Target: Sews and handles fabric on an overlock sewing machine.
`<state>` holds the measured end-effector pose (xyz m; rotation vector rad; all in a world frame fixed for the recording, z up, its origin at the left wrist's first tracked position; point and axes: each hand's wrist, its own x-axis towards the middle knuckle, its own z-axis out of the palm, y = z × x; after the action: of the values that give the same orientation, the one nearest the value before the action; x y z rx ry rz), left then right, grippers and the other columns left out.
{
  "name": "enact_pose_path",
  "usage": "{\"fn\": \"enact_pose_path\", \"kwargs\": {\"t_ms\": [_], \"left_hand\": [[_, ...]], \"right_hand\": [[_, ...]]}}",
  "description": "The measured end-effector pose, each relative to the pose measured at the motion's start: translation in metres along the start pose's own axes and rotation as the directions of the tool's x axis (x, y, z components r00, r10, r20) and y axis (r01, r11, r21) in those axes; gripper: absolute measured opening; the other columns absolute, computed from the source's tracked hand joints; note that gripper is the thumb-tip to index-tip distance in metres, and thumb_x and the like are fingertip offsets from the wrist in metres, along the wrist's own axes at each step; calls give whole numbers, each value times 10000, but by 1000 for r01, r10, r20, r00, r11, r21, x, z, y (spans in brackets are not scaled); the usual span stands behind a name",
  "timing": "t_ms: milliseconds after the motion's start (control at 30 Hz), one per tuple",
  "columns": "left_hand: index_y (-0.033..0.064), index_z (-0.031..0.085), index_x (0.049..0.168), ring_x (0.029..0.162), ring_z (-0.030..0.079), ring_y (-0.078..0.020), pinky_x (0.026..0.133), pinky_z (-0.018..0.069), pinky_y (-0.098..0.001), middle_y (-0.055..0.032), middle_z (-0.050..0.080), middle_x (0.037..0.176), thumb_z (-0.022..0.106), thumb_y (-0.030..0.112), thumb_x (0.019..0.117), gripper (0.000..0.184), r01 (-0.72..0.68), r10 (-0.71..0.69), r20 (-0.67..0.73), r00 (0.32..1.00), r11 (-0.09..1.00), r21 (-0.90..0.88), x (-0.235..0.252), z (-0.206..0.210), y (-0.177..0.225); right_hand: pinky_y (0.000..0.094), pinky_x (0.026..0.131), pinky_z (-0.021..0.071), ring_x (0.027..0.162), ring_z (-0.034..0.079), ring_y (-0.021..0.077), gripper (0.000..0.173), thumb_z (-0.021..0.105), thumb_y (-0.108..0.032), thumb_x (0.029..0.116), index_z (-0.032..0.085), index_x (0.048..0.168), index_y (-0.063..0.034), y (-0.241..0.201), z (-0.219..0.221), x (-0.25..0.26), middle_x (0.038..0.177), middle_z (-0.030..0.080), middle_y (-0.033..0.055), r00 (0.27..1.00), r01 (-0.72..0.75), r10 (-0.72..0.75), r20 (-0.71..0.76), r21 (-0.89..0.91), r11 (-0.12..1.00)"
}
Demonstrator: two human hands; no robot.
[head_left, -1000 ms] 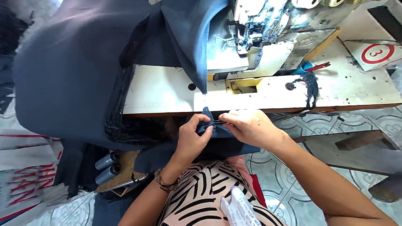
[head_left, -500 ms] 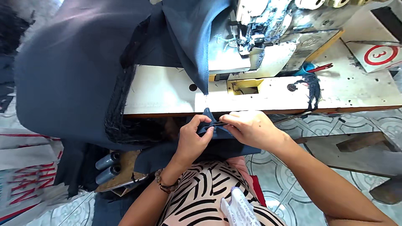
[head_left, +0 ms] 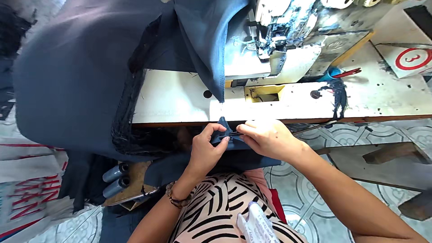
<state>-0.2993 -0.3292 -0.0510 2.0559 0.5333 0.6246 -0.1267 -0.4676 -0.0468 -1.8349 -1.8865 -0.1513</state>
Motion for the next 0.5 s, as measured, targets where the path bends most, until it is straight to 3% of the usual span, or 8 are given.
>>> {"fn": "enact_pose_path", "kwargs": {"t_ms": [500], "left_hand": [[109,690,1078,930,667,15,795,566,-183,42,717,1040,763,101,859,231,-2,2,2,1000,1000,-18,0,3,0]], "right_hand": [[352,464,421,560,571,205,203,542,-206,971,718,968,-105,0,-2,-3,667,563,32,1000,-3,3,-28,9,1000]]}}
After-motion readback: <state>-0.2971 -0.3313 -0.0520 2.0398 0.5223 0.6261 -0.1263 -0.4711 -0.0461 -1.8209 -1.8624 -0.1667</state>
